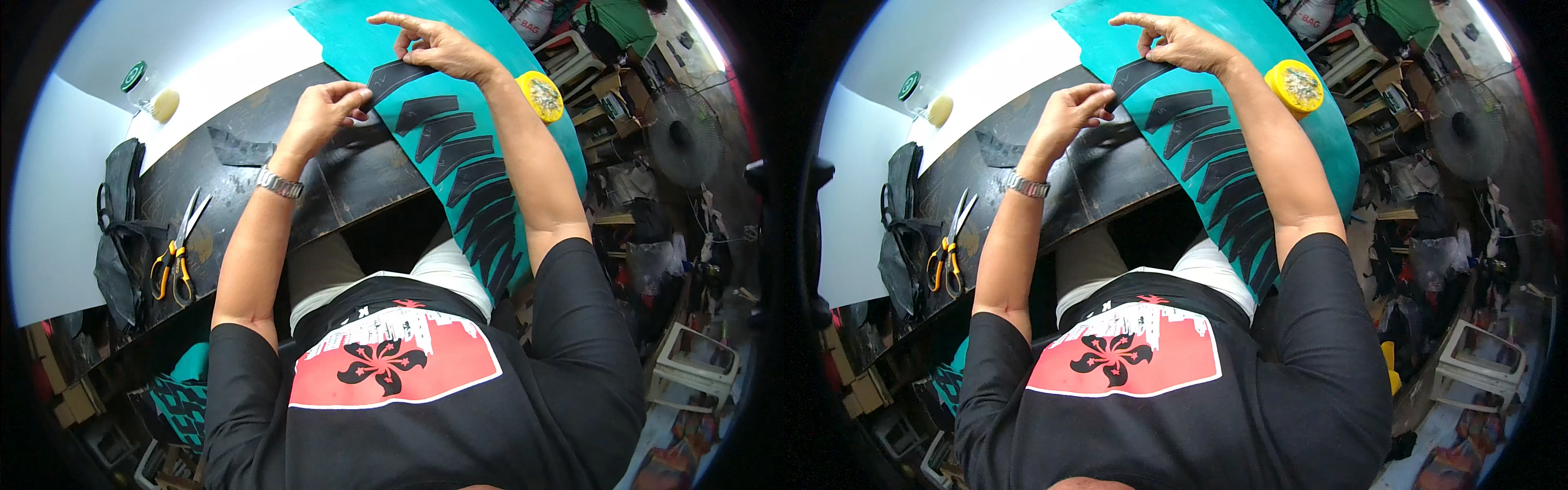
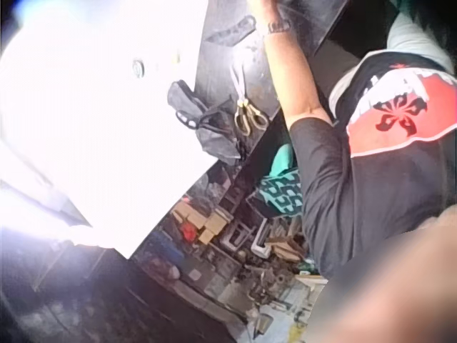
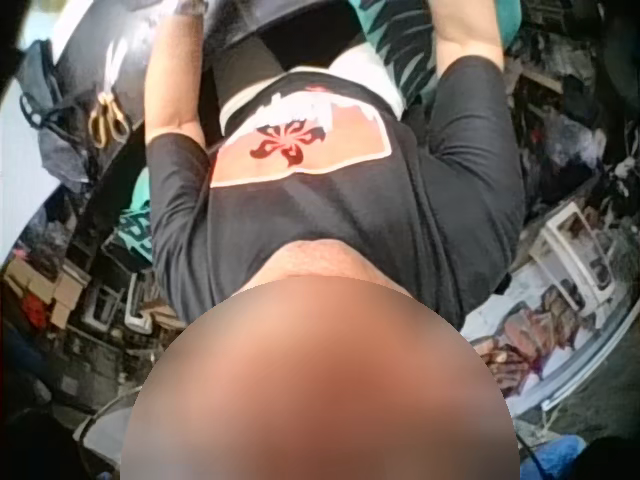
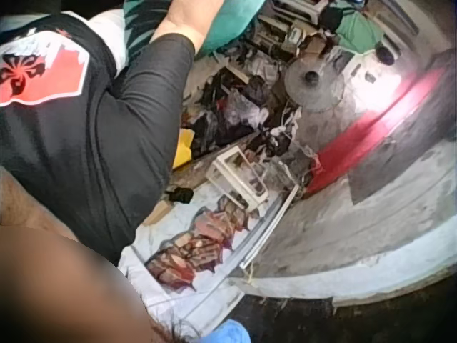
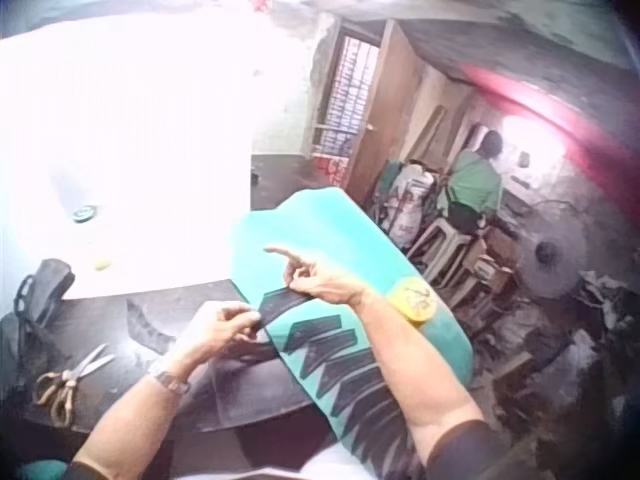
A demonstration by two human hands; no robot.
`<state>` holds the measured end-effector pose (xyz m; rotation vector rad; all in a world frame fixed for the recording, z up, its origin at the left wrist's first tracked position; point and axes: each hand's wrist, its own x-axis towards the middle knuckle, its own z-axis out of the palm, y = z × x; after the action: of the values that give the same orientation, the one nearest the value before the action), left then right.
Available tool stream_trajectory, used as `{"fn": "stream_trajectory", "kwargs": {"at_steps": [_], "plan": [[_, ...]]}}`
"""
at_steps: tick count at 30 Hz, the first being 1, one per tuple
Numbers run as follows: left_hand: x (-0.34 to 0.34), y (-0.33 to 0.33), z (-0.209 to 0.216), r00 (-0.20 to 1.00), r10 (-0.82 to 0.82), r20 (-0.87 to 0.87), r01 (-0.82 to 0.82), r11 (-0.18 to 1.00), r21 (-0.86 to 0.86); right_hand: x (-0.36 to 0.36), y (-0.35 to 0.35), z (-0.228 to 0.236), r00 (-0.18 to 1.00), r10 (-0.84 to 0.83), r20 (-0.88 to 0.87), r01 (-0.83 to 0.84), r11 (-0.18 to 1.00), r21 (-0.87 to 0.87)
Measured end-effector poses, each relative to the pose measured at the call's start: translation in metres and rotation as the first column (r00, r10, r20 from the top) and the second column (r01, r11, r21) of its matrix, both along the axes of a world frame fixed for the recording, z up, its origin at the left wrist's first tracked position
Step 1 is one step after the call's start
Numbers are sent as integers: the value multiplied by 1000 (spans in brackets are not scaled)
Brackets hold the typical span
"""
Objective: The person places black fabric pieces onto a green sheet on a workbench, arranging them in a staggered pattern. The person repeatedly picks up pieces, positions them, and adjusts their alignment on the sheet.
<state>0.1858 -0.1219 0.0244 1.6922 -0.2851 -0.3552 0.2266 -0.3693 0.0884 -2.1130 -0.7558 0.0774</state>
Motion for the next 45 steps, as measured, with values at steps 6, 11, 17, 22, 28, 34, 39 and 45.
{"fn": "stream_trajectory", "kwargs": {"at_steps": [6, 11, 17, 22, 28, 34, 39, 45], "plan": [[17, -37, -12, 994, 67, 84, -89, 948, 305, 23, -21, -37, 990, -114, -85, 113, 993, -21], [16, -43, -15, 983, 106, 149, -151, 932, 329, 34, -30, -58, 978, -132, -161, 128, 991, -35], [13, -44, -14, 977, 111, 184, -171, 920, 352, 32, -33, -70, 979, -145, -143, 143, 989, -23], [12, -45, -13, 975, 111, 191, -176, 911, 372, 30, -33, -71, 979, -139, -146, 137, 990, -26], [11, -47, -17, 968, 108, 225, -191, 902, 388, 25, -29, -78, 985, -158, -69, 158, 987, -13], [11, -49, -20, 923, 70, 379, -242, 870, 430, 23, -28, -78, 978, -203, -47, 200, 978, -65], [5, -54, -18, 895, 23, 446, -273, 819, 504, 17, -19, -77, 959, -242, 150, 278, 913, -299], [-2, -39, -17, 807, -29, 590, -405, 699, 589, 15, -23, -83, 639, -202, 742, 662, 637, -396]]}}
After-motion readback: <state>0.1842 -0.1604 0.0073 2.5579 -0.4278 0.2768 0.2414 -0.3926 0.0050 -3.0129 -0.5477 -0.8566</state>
